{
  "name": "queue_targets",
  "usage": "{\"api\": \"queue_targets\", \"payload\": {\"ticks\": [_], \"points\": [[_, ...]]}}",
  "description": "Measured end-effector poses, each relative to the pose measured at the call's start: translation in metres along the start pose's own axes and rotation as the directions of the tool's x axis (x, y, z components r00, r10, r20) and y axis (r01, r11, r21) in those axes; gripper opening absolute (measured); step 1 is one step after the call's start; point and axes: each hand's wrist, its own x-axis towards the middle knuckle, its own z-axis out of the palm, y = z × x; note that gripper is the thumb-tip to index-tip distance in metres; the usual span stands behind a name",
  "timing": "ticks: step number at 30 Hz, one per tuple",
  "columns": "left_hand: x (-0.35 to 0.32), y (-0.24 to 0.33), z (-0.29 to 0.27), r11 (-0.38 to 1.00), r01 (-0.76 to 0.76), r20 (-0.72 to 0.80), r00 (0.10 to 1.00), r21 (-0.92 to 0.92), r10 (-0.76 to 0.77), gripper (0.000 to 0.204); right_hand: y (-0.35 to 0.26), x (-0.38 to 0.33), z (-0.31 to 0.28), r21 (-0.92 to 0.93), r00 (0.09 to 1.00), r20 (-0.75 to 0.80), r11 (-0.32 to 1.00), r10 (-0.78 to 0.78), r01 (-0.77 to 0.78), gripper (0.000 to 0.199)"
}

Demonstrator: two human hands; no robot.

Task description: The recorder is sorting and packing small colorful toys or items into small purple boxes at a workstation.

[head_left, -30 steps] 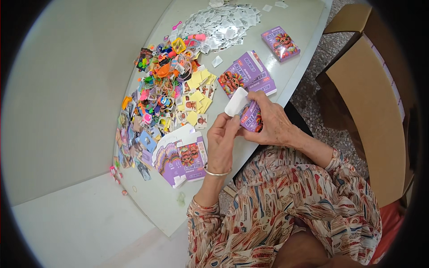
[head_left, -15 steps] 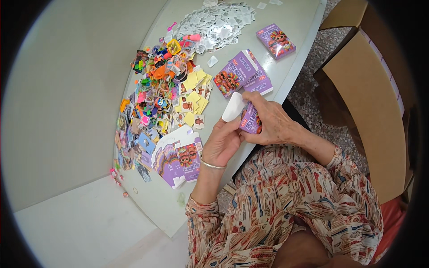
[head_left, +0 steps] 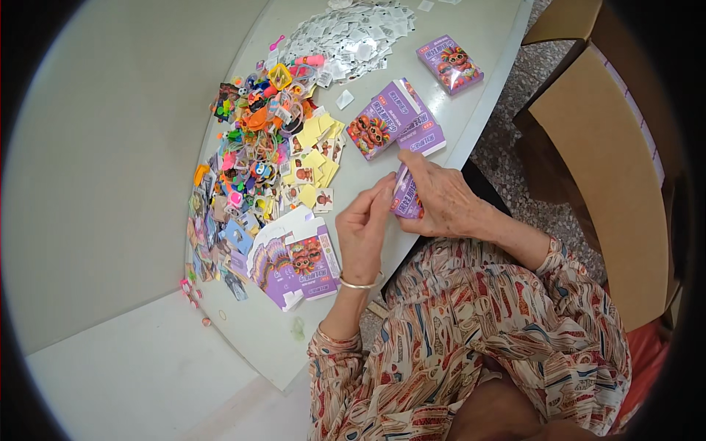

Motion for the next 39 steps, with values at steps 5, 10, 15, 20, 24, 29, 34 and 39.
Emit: {"api": "queue_targets", "payload": {"ticks": [5, 10, 15, 20, 24, 29, 34, 39], "points": [[0.004, 0.001, -0.003, 0.991, 0.109, 0.051, 0.993, -0.080, -0.105, 0.027, -0.003, -0.003, 0.001, -0.079, 1.000, 0.027, 0.997, 0.000, 0.002, 0.083], [0.002, -0.009, -0.004, 0.998, 0.061, 0.019, 0.998, 0.017, -0.062, 0.024, -0.005, -0.007, 0.001, -0.057, 0.998, 0.063, 0.998, 0.021, -0.017, 0.083], [0.001, -0.015, -0.003, 0.993, 0.014, -0.079, 0.997, 0.116, -0.004, 0.022, -0.006, -0.006, 0.001, -0.028, 0.992, 0.113, 0.998, 0.056, -0.053, 0.084], [-0.009, -0.003, 0.003, 0.903, -0.096, -0.031, 0.992, 0.418, 0.119, 0.024, -0.004, -0.008, 0.003, -0.054, 0.998, 0.066, 0.998, 0.014, -0.011, 0.083], [-0.017, -0.005, 0.012, 0.833, -0.167, -0.001, 0.980, 0.527, 0.198, 0.028, -0.005, -0.006, 0.003, -0.004, 0.999, 0.036, 1.000, -0.004, 0.005, 0.081], [-0.020, -0.015, 0.022, 0.675, -0.308, -0.011, 0.905, 0.670, 0.424, 0.032, -0.001, -0.005, 0.005, 0.026, 0.998, 0.045, 0.999, -0.031, 0.030, 0.077], [-0.021, -0.014, 0.029, 0.704, -0.302, -0.015, 0.914, 0.642, 0.406, 0.037, 0.001, -0.006, 0.008, 0.021, 0.999, -0.006, 0.999, -0.036, 0.036, 0.059], [-0.015, -0.014, 0.022, 0.730, -0.323, 0.013, 0.918, 0.603, 0.396, 0.036, 0.001, -0.007, 0.009, 0.009, 1.000, -0.024, 1.000, -0.001, 0.001, 0.056]]}}
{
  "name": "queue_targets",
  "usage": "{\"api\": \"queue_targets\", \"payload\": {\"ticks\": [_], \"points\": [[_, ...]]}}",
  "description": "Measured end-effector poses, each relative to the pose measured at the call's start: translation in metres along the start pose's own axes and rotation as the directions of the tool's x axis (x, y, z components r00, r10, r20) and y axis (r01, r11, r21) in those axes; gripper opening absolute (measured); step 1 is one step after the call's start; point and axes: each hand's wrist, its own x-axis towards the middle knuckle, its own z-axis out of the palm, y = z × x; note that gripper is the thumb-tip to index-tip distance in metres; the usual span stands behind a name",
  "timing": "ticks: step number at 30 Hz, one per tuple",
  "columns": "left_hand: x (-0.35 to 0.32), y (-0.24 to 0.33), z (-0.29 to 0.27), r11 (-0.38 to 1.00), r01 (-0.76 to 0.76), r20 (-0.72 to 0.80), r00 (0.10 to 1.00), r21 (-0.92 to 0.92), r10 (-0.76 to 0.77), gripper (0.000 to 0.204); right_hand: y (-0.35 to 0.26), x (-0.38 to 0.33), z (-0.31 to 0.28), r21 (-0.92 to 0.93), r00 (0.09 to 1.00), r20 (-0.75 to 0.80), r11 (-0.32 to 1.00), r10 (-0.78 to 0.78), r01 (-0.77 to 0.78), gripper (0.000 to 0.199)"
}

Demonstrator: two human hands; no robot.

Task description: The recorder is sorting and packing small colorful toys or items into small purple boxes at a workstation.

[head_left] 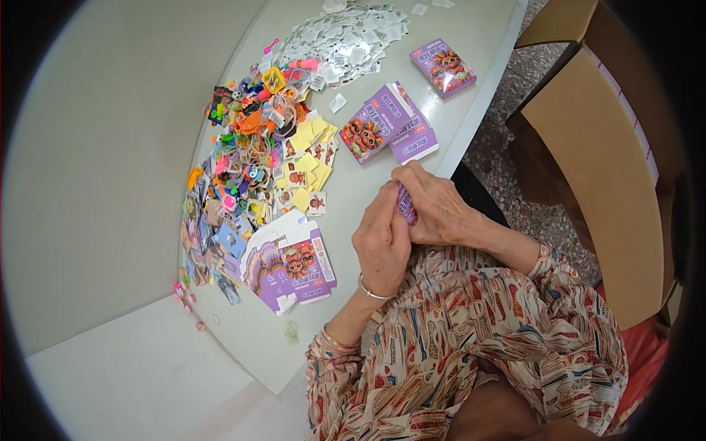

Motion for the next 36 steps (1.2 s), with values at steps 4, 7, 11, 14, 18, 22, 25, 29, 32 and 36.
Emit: {"api": "queue_targets", "payload": {"ticks": [4, 7, 11, 14, 18, 22, 25, 29, 32, 36], "points": [[0.010, -0.005, -0.001, 0.963, 0.124, 0.118, 0.988, -0.238, -0.098, 0.031, 0.000, -0.002, -0.007, -0.044, 0.999, -0.033, 0.999, -0.016, 0.015, 0.065], [0.019, 0.000, 0.000, 0.951, 0.091, 0.107, 0.992, -0.296, -0.061, 0.029, 0.002, -0.002, -0.017, -0.059, 0.996, -0.085, 0.998, -0.019, 0.014, 0.075], [0.025, -0.004, 0.002, 0.861, 0.186, 0.133, 0.981, -0.472, -0.139, 0.033, -0.001, 0.003, -0.031, -0.019, 0.996, -0.086, 1.000, -0.024, 0.023, 0.091], [0.025, -0.006, 0.004, 0.813, 0.223, 0.128, 0.975, -0.538, -0.183, 0.038, 0.001, 0.003, -0.032, 0.046, 0.998, -0.058, 0.999, -0.009, 0.011, 0.090], [0.032, -0.004, -0.003, 0.787, 0.276, 0.215, 0.959, -0.551, -0.186, 0.040, -0.001, 0.002, -0.033, 0.096, 0.993, 0.070, 0.990, 0.098, -0.105, 0.093], [0.041, -0.008, -0.010, 0.867, 0.282, 0.406, 0.908, -0.411, -0.103, 0.042, 0.007, 0.000, -0.025, 0.076, 0.999, 0.002, 0.996, -0.036, 0.036, 0.095], [0.037, -0.014, -0.005, 0.889, 0.241, 0.405, 0.912, -0.389, -0.070, 0.041, 0.007, 0.000, -0.026, 0.047, 0.999, 0.003, 0.997, -0.054, 0.054, 0.094], [0.037, -0.001, -0.002, 0.705, 0.349, 0.333, 0.928, -0.617, -0.169, 0.033, 0.003, 0.002, -0.029, 0.013, 0.995, 0.009, 0.995, -0.102, 0.102, 0.092], [0.047, -0.008, -0.015, 0.635, 0.496, 0.460, 0.855, -0.593, -0.238, 0.029, 0.000, 0.002, -0.029, 0.013, 0.992, 0.065, 0.994, -0.111, 0.110, 0.091], [0.056, -0.012, -0.024, 0.663, 0.545, 0.526, 0.810, -0.513, -0.259, 0.025, 0.002, -0.003, -0.028, 0.019, 0.984, 0.093, 0.988, -0.153, 0.151, 0.091]]}}
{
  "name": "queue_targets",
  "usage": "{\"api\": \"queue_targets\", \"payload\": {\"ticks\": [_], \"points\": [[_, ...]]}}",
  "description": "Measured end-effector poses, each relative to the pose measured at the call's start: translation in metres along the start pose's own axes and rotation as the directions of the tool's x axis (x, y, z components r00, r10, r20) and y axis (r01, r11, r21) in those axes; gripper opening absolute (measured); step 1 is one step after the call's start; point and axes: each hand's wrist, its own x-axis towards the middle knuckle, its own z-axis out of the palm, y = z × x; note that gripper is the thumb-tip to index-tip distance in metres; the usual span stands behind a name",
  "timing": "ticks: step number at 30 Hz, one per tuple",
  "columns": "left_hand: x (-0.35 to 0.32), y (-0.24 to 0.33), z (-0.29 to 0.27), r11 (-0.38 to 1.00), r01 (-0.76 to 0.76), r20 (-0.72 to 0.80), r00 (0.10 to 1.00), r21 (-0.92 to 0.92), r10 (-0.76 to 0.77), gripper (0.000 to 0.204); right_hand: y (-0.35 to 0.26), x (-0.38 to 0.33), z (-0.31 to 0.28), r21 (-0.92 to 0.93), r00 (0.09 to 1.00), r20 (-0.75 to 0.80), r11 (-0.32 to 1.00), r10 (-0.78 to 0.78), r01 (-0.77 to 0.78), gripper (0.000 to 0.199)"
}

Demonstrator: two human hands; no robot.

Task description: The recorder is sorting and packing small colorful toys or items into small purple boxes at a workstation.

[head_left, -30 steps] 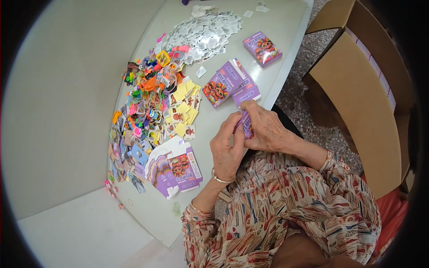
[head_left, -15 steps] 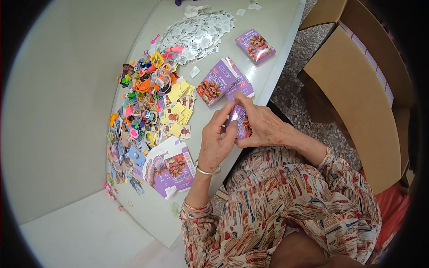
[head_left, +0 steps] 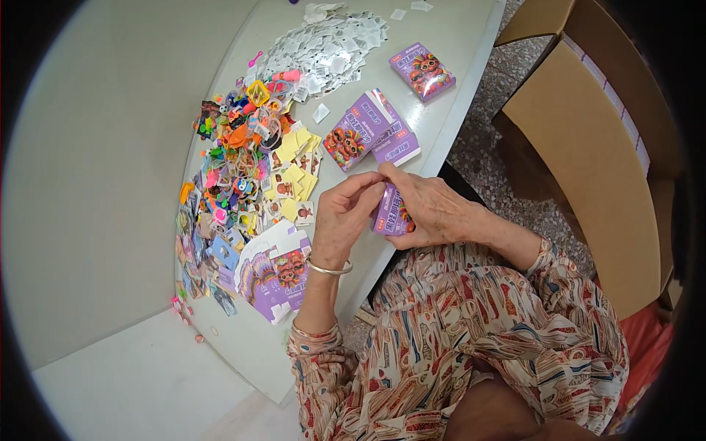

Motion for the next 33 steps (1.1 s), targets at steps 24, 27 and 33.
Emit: {"api": "queue_targets", "payload": {"ticks": [24, 27, 33], "points": [[-0.023, -0.025, 0.051, 0.292, -0.333, 0.104, 0.800, 0.897, 0.591, 0.046, 0.011, -0.004, 0.007, -0.023, 0.996, 0.092, 1.000, 0.000, 0.002, 0.088], [-0.013, -0.022, 0.050, 0.413, -0.352, 0.091, 0.841, 0.840, 0.533, 0.046, 0.006, -0.002, -0.010, -0.099, 0.999, 0.000, 0.994, 0.039, -0.039, 0.084], [0.034, 0.005, 0.003, 0.615, -0.380, -0.114, 0.783, 0.690, 0.612, 0.066, 0.036, 0.039, -0.073, -0.275, 0.907, -0.396, 0.925, 0.142, -0.264, 0.081]]}}
